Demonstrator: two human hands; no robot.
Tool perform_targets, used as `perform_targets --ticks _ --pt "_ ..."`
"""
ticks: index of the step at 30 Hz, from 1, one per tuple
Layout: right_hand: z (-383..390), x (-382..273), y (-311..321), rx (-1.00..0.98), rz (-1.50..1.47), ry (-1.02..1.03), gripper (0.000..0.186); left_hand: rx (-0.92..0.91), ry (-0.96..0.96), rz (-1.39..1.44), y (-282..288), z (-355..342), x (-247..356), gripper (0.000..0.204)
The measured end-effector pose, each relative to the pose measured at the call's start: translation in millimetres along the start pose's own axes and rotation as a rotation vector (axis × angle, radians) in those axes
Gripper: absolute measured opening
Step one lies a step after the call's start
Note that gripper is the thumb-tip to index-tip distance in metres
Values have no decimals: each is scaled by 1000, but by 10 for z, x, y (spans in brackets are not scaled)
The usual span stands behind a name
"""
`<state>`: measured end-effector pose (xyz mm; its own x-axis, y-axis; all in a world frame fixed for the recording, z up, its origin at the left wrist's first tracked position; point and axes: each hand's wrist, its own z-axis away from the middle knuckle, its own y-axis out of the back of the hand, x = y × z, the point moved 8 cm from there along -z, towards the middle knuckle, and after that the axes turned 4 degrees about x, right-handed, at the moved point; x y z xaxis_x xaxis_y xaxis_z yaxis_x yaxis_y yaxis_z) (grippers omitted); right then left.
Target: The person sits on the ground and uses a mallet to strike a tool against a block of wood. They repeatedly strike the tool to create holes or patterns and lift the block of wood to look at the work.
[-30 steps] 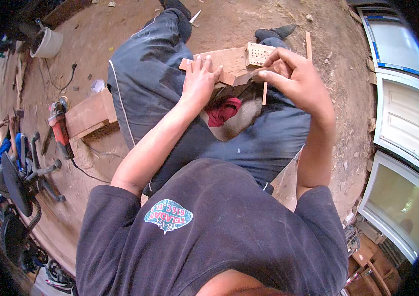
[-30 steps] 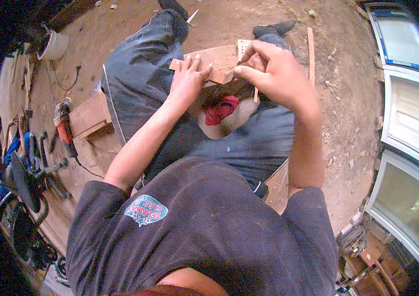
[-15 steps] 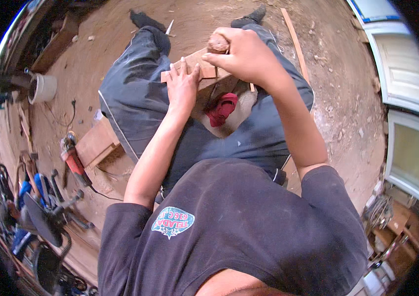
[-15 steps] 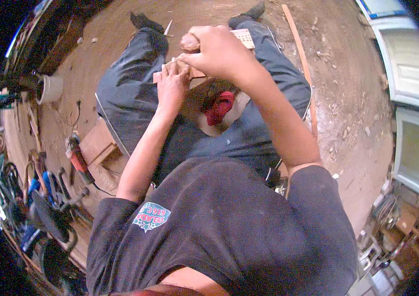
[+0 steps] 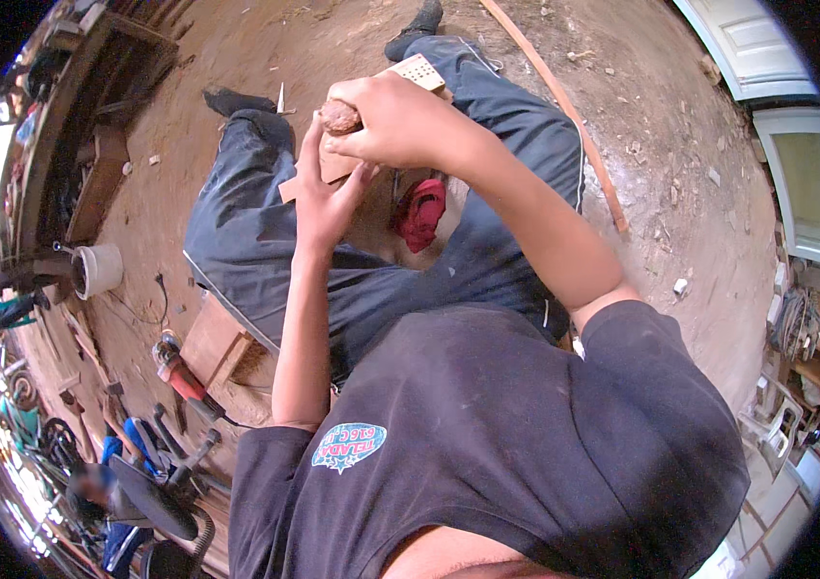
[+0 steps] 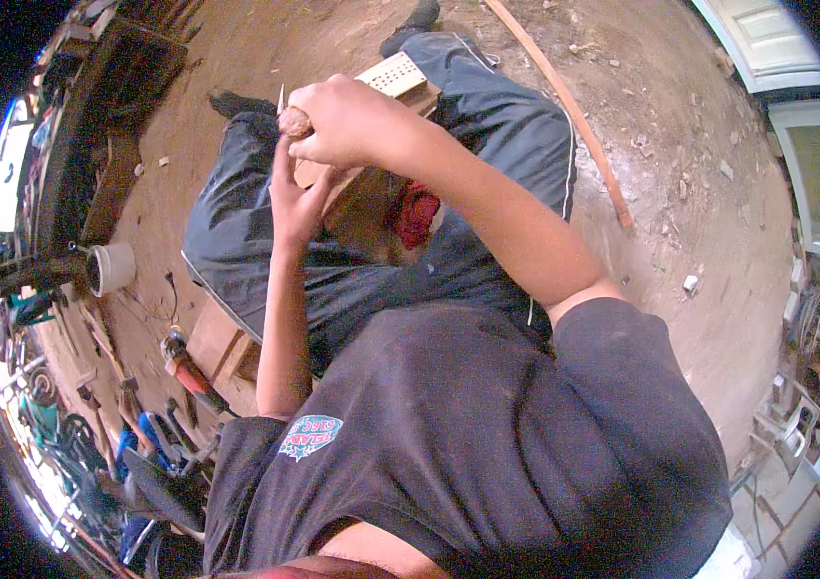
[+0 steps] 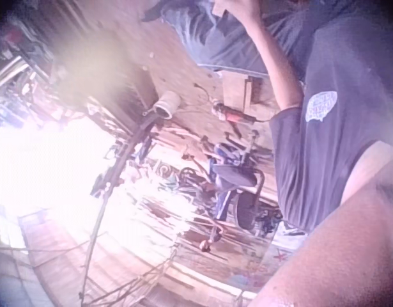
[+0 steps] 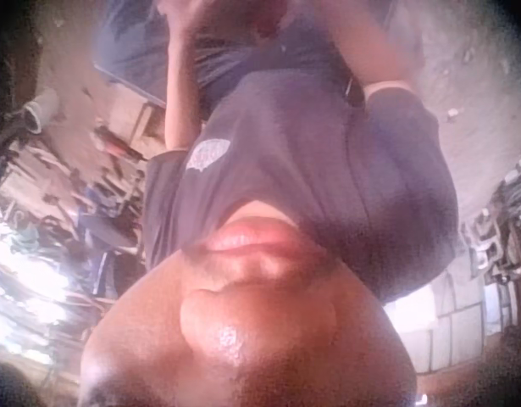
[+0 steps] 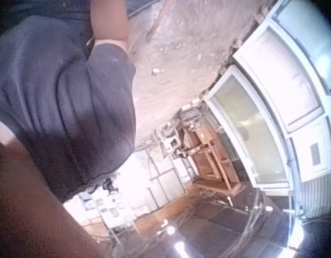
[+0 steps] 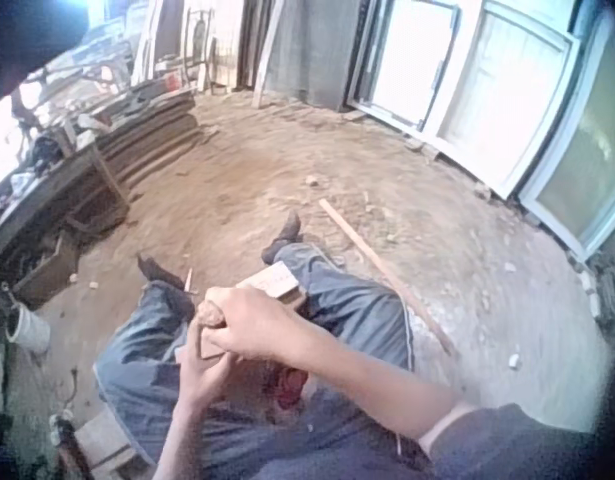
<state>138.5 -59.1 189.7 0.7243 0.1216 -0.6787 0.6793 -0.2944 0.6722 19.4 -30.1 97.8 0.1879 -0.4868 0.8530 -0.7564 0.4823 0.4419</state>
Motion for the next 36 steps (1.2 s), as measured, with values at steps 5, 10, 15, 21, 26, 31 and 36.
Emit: perform_targets --ticks 5,10,15,21,26,31,36 --pt "-15 22 -53 -52 27 -5 33 46 73 385 -73 -292 420 82" --pt "-60 15 -115 -130 39 -23 38 166 -269 43 -67 -317 349 55" --pt "70 32 165 -78 55 -76 39 319 -94 420 -34 -259 195 37" --pt "578 1172 263 302 82 -412 37 225 16 487 64 -264 -7 7" --pt "1418 2120 -796 89 -421 -1005 49 282 53 520 -39 -328 -15 15" --pt "1246 2039 -1074 79 -1033 -1115 50 341 58 524 75 -340 -57 19" --pt "1009 1919 -1000 3 -1080 -1009 34 361 35 512 92 -356 -179 19"
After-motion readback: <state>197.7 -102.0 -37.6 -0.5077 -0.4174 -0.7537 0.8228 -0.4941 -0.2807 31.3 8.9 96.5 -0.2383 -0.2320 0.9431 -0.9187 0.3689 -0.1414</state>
